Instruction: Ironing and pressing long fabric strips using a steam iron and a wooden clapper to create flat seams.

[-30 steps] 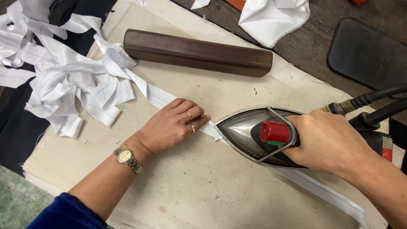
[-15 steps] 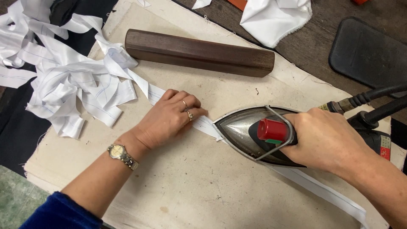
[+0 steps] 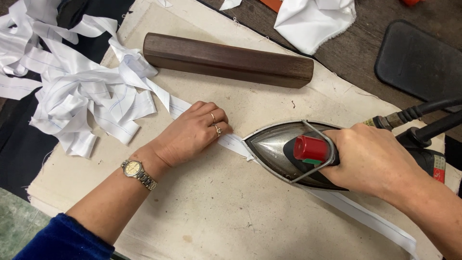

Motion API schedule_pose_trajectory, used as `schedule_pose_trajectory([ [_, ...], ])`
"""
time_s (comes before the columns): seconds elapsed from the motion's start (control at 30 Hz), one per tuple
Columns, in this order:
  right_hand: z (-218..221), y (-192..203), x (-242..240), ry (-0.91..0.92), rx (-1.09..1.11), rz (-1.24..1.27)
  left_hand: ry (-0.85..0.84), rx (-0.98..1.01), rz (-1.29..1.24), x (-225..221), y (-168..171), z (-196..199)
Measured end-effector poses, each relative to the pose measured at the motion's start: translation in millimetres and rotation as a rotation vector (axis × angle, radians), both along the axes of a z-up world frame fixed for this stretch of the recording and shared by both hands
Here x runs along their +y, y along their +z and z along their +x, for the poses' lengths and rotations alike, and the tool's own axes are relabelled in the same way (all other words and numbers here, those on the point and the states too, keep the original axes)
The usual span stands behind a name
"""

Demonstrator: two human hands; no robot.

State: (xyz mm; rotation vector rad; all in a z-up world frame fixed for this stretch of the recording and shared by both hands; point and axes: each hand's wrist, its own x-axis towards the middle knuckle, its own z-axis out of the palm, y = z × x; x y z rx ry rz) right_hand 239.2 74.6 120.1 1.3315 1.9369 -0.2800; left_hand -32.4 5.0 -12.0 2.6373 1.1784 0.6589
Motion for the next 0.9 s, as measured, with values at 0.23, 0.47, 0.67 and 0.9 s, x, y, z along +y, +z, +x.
schedule_pose_trajectory([
  [0.23,1.5,-2.5,0.4,0.006,-0.01,0.009,-0.063,0.074,0.114,-3.8,4.6,-1.5],
  [0.47,-0.3,-1.5,0.0,0.003,-0.005,0.008,-0.067,0.091,0.175,-6.8,5.2,-2.2],
  [0.67,0.1,-4.0,0.8,0.011,-0.006,0.012,-0.068,0.113,0.166,-7.4,2.4,-3.3],
  [0.9,-6.8,-0.6,0.4,-0.004,-0.002,0.005,-0.065,0.097,0.183,-7.3,0.5,-3.6],
])
